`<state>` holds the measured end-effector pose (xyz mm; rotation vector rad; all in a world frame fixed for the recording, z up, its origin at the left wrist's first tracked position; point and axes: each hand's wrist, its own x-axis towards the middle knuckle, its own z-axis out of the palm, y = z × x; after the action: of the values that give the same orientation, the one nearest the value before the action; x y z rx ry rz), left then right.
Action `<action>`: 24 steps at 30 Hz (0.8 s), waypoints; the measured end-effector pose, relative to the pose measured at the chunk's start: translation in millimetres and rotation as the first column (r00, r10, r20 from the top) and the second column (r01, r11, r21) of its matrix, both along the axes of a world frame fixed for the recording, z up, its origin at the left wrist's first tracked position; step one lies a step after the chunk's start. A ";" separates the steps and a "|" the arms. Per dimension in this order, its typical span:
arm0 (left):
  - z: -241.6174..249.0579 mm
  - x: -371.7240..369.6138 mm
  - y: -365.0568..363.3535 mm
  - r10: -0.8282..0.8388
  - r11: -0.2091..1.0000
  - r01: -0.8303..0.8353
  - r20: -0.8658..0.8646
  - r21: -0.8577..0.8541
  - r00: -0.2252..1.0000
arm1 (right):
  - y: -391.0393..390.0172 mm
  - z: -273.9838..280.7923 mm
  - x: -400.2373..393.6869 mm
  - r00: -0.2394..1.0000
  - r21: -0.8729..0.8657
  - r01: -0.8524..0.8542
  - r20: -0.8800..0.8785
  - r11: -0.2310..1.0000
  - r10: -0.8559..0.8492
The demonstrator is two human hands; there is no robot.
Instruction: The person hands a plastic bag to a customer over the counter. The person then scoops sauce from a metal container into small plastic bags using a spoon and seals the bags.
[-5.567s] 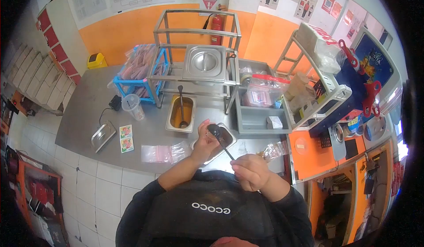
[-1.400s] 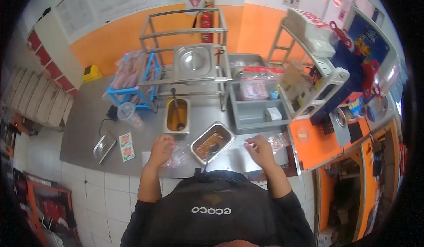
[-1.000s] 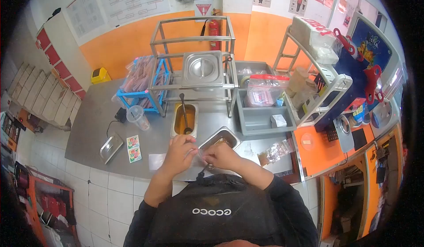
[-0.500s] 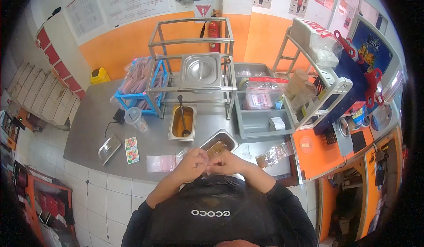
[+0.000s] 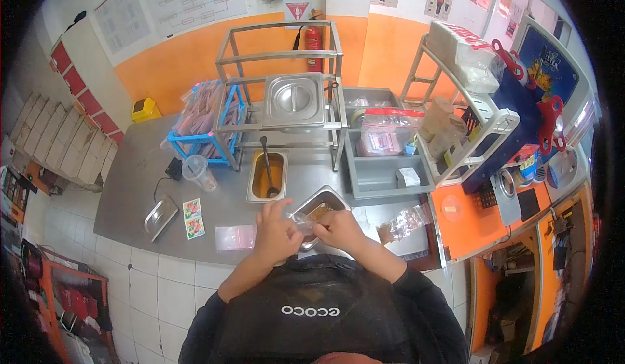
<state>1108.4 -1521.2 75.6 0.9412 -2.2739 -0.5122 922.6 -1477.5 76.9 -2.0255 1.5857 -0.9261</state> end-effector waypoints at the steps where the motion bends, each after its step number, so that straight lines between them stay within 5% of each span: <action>1: 8.9 0.7 0.3 -0.012 0.999 0.012 -0.014 0.040 1.000 | 0.2 -1.5 0.9 1.000 0.010 -0.022 0.016 1.000 0.022; 5: 32.0 -5.9 10.6 -0.114 0.993 0.113 -0.029 -0.046 0.993 | -0.8 -5.4 -0.7 0.971 0.168 -0.123 0.223 0.978 0.084; 7: 26.5 -6.9 9.4 -0.120 0.992 0.122 0.101 -0.012 0.988 | 0.0 -5.8 0.7 0.944 0.226 -0.161 0.320 0.961 0.083; 10: 8.7 -6.4 0.4 -0.104 0.994 0.105 0.203 0.010 0.974 | -1.6 -4.9 1.2 0.977 0.241 -0.113 0.205 0.964 0.064; 13: -3.3 -8.5 -1.8 -0.034 0.999 0.039 0.167 -0.029 0.985 | 1.1 6.9 9.4 0.993 0.095 0.114 -0.012 0.989 -0.114; 16: -12.3 -15.2 -2.3 0.021 0.993 -0.011 0.089 -0.118 0.996 | -3.0 -9.7 13.7 0.978 -0.157 0.014 0.210 0.987 0.020; 19: -16.4 -15.3 -5.0 -0.043 0.988 0.049 0.047 -0.143 0.998 | -2.9 -11.1 16.3 0.996 -0.201 -0.086 -0.008 0.976 0.086; 22: -11.3 -8.1 -7.5 -0.132 0.978 0.123 -0.043 -0.166 0.990 | -2.0 5.6 11.2 0.995 0.093 -0.094 -0.018 0.991 0.096; 24: -12.6 -0.7 -8.8 -0.143 0.977 0.121 -0.116 -0.178 0.983 | -4.3 14.0 7.5 0.975 0.111 -0.150 0.184 0.982 0.128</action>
<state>1107.7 -1530.0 63.0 0.6573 -2.2330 -0.4140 930.1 -1481.8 90.9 -1.8857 1.3545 -0.9035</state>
